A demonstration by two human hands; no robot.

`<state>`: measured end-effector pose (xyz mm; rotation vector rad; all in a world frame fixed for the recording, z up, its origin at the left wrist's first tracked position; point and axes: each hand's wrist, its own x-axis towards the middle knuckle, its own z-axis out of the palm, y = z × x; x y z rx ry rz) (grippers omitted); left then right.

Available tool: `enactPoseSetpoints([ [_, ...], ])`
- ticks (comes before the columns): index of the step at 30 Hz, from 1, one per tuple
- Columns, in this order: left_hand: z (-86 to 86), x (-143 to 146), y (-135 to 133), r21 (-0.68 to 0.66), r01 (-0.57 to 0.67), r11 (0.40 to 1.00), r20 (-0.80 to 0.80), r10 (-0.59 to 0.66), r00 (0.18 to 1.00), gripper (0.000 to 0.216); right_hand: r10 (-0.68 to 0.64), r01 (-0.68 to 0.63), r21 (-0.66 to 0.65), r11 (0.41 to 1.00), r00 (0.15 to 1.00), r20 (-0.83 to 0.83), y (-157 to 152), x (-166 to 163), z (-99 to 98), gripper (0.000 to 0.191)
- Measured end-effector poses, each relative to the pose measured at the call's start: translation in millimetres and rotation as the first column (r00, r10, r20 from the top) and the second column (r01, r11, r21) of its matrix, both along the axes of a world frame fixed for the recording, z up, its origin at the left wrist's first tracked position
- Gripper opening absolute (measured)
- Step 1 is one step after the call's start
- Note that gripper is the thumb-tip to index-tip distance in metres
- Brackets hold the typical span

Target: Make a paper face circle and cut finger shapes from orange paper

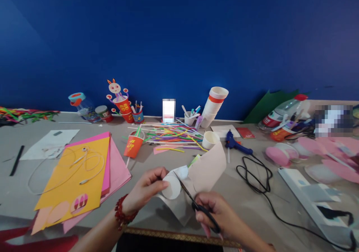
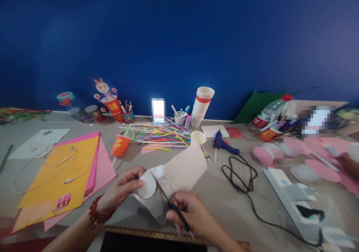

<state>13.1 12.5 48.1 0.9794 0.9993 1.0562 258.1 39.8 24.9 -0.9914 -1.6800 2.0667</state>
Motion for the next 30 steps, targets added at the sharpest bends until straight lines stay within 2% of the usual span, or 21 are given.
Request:
enactPoseSetpoints([
  [7,-5.4,3,1,-0.026,-0.049,0.998,0.067,0.051,0.996,0.032,-0.017,0.017,0.009,1.0,1.0,0.024,1,-1,0.6,0.065],
  [13,-2.4,3,-1,0.001,-0.052,0.999,-0.016,0.052,0.999,0.033,0.005,-0.003,-0.027,1.0,0.996,0.088,-3,-1,-3.6,0.06],
  [17,0.5,5,-3,0.06,-0.01,0.998,-0.083,0.015,0.996,0.033,0.015,-0.015,-0.001,1.0,0.999,0.038,-4,-1,-7.8,0.058],
  [22,-3.2,7,-6,0.127,0.002,0.992,-0.083,0.009,0.997,0.031,0.01,-0.01,-0.003,1.0,1.0,-0.027,-4,-3,-10.8,0.056],
  [30,0.9,9,-9,0.131,-0.015,0.991,-0.048,0.021,0.999,0.029,-0.005,0.003,-0.045,0.999,0.999,-0.042,-6,-4,-8.8,0.059],
])
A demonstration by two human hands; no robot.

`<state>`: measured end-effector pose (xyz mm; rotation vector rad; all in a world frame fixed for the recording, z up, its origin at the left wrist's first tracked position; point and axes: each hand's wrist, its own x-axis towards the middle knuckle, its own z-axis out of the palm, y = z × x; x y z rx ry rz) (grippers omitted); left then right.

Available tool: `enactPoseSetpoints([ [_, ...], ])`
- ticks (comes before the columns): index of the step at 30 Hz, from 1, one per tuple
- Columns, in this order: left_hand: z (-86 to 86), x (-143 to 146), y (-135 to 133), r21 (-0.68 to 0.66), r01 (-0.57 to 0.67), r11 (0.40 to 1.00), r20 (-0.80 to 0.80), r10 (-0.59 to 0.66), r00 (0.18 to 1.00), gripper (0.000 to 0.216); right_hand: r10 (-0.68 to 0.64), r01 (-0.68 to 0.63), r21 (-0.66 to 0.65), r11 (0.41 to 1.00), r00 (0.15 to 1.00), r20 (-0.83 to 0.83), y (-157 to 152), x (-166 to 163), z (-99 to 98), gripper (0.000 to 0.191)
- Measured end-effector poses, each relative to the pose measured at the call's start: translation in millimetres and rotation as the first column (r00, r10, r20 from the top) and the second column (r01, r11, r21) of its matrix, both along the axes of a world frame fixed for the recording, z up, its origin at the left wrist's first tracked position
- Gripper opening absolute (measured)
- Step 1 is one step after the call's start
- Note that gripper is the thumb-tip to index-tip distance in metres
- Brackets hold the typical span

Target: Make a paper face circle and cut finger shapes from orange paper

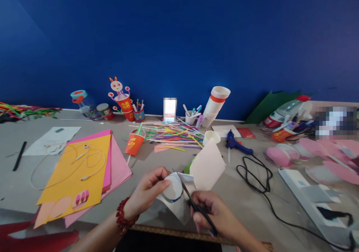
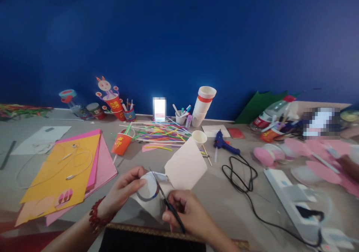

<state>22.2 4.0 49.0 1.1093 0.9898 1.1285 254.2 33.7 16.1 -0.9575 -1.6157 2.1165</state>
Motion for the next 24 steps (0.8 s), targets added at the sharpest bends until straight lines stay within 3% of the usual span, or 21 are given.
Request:
enactPoseSetpoints([
  [24,0.8,0.8,-2.2,-0.007,-0.028,1.0,-0.008,0.028,1.0,0.031,-0.006,0.006,-0.007,1.0,1.0,-0.004,-1.2,-2.8,4.7,0.058],
])
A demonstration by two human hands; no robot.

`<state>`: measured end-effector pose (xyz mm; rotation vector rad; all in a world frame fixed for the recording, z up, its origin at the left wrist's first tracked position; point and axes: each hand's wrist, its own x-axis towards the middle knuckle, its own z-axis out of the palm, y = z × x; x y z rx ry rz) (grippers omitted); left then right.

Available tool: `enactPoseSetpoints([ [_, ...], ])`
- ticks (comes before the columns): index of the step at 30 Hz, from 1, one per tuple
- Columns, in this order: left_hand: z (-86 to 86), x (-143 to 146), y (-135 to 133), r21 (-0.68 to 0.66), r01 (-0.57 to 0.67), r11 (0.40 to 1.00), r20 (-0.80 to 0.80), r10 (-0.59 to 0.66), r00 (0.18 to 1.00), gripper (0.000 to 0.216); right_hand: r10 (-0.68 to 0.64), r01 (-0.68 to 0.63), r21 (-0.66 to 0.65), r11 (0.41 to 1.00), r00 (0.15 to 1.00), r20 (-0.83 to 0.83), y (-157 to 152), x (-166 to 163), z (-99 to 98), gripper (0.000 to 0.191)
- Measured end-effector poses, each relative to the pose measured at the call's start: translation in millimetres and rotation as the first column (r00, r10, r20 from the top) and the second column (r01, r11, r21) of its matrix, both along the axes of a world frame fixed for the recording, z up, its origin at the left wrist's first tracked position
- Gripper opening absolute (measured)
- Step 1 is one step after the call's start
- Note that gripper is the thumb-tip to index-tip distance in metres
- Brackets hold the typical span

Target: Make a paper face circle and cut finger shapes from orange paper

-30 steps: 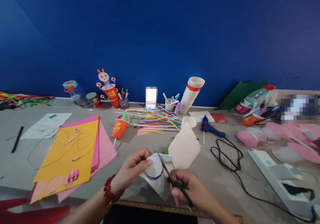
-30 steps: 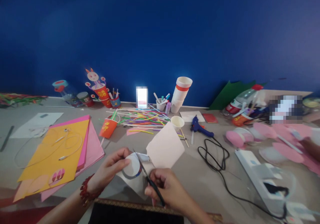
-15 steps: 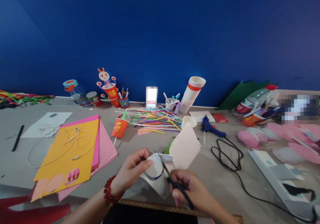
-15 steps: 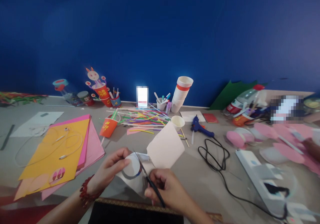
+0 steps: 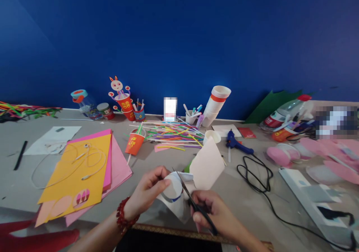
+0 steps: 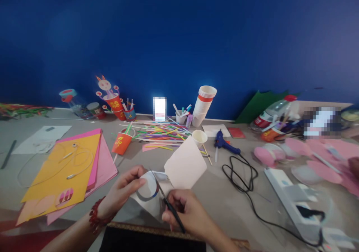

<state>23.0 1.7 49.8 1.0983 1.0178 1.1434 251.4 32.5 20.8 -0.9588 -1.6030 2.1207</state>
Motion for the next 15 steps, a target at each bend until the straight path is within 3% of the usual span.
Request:
enactPoseSetpoints([
  [15,-2.1,-2.4,-0.9,-0.013,-0.013,1.0,0.029,0.014,0.999,0.031,-0.013,0.013,0.002,1.0,1.0,0.02,0.2,-4.2,1.5,0.06],
])
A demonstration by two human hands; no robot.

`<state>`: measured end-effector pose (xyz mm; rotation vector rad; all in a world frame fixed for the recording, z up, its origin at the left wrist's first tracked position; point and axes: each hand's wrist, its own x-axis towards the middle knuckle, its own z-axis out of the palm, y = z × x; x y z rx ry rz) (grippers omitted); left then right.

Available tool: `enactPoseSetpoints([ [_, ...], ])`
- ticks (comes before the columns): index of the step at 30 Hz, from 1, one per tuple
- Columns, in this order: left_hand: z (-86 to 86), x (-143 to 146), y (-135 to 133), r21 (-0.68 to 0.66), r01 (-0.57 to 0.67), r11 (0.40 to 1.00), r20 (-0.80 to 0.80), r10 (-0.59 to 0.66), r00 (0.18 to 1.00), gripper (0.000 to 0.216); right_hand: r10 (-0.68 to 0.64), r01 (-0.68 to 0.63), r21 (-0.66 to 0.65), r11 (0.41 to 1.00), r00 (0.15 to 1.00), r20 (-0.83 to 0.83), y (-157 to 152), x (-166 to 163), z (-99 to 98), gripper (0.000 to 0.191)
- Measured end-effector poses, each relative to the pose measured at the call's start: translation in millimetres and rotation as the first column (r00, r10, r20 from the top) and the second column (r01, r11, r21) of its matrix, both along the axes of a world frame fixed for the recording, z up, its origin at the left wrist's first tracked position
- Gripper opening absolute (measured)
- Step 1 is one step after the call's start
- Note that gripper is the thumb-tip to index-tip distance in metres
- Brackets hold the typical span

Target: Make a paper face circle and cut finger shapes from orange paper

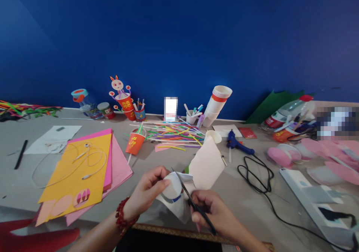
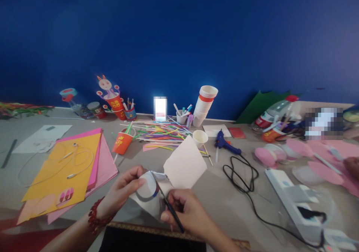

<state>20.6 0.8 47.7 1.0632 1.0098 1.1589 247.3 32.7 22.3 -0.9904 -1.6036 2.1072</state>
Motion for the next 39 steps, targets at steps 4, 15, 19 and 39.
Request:
enactPoseSetpoints([
  [4,0.3,0.1,-0.2,-0.005,-0.005,1.0,-0.004,0.005,1.0,0.033,-0.002,0.002,0.008,1.0,1.0,0.005,0.8,-0.1,-0.5,0.06],
  [15,-1.9,0.2,-0.4,-0.012,-0.001,1.0,-0.018,0.001,1.0,0.035,0.004,-0.004,0.027,1.0,1.0,-0.013,1.8,2.8,-7.3,0.058],
  [19,-2.3,0.3,0.8,-0.007,0.006,1.0,0.006,-0.006,1.0,0.034,0.008,-0.008,0.039,0.999,1.0,-0.004,4.2,2.3,-5.9,0.059],
  [39,2.8,-0.1,2.6,0.008,0.015,1.0,0.001,-0.015,1.0,0.029,0.004,-0.005,0.06,0.998,1.0,0.012,7.9,3.5,1.4,0.058],
])
